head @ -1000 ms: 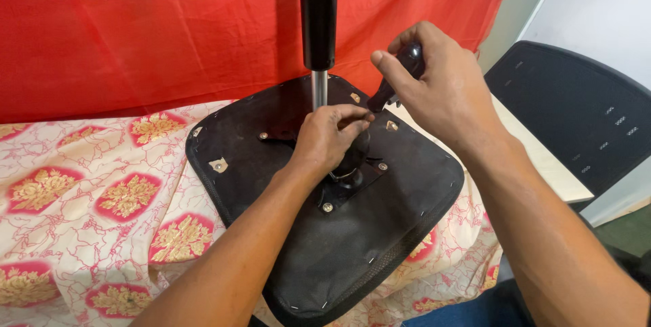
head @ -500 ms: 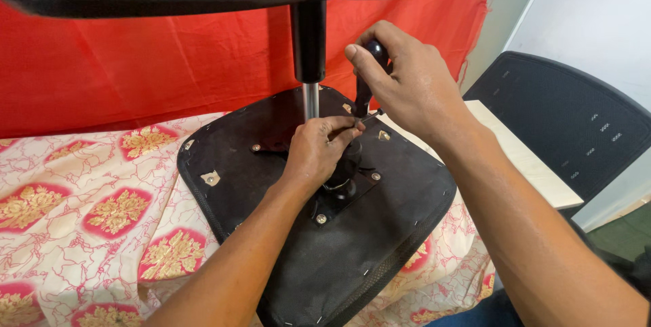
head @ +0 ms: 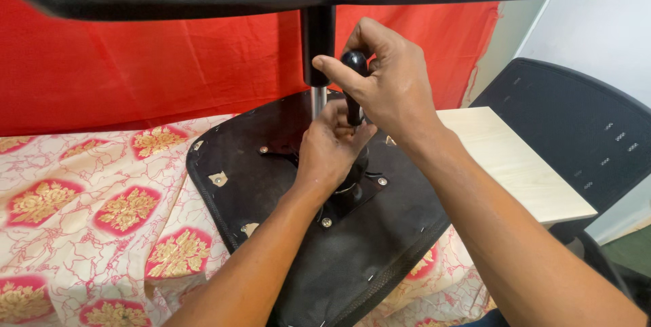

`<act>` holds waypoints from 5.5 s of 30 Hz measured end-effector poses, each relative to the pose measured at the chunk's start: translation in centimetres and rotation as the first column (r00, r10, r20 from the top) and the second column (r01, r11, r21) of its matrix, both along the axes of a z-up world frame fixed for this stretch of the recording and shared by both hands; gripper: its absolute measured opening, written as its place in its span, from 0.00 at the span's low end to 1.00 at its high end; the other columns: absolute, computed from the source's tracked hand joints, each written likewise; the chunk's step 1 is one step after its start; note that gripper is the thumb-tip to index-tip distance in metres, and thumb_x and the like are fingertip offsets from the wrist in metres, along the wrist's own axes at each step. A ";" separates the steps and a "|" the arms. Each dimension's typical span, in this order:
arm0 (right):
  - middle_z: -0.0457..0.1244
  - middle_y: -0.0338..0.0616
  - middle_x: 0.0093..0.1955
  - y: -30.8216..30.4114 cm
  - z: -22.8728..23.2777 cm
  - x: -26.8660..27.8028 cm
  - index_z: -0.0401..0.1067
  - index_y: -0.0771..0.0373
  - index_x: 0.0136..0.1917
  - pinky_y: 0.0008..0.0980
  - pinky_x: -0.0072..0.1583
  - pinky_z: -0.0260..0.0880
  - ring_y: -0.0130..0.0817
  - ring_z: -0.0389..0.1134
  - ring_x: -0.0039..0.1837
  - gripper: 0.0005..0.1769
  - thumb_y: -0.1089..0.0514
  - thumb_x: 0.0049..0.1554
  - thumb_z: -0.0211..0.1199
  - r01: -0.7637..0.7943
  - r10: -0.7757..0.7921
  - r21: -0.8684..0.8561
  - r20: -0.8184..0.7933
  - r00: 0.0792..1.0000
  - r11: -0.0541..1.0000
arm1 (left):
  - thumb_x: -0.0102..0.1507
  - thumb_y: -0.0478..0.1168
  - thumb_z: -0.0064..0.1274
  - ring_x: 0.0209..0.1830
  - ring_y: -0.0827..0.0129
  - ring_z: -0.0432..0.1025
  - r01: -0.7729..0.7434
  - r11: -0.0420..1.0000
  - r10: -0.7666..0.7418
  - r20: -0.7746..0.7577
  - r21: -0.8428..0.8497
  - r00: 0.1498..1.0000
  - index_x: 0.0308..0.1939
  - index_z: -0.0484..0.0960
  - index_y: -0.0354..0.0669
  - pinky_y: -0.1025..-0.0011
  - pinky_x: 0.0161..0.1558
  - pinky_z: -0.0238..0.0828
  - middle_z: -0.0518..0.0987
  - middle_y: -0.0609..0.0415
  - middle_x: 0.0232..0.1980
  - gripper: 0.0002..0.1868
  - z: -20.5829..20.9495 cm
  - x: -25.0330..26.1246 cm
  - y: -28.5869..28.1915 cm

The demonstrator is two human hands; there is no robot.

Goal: The person uses a screwdriver to tighten screws on the underside of an office chair base. They then remove the screwdriver and tighten a central knob by hand to secure the chair's gas lift mechanism.

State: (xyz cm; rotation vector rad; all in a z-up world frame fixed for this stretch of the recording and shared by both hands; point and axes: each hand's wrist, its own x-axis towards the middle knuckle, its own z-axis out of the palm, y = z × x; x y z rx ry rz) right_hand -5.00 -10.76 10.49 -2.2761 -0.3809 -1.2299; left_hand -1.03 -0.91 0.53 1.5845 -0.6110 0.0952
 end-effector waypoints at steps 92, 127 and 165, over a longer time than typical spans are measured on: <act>0.71 0.38 0.55 -2.3 -4.4 -1.7 0.73 0.65 0.62 0.28 0.62 0.73 0.23 0.72 0.57 0.15 0.62 0.62 0.61 -0.287 0.558 0.603 -0.326 0.763 0.744 | 0.60 0.32 0.60 0.36 0.80 0.81 0.199 0.980 -0.194 0.110 -0.028 0.975 0.53 0.84 0.38 0.78 0.36 0.81 0.86 0.58 0.39 0.16 11.2 0.0 5.0; 0.71 0.35 0.54 -5.0 -3.3 -1.9 0.73 0.65 0.63 0.29 0.61 0.73 0.23 0.72 0.57 0.18 0.64 0.58 0.66 -0.304 0.573 0.588 -0.346 0.743 0.749 | 0.57 0.40 0.65 0.40 0.79 0.84 -0.003 0.997 -0.019 0.284 0.074 0.959 0.52 0.80 0.44 0.76 0.37 0.82 0.87 0.59 0.43 0.20 11.2 -1.8 3.5; 0.68 0.35 0.51 -5.7 -3.7 -1.9 0.73 0.66 0.55 0.27 0.60 0.72 0.21 0.70 0.55 0.11 0.63 0.60 0.68 -0.327 0.570 0.609 -0.258 0.780 0.723 | 0.55 0.42 0.71 0.39 0.72 0.80 -0.214 0.974 0.150 0.489 0.076 0.859 0.46 0.88 0.47 0.72 0.39 0.79 0.81 0.53 0.46 0.16 10.2 -2.8 2.2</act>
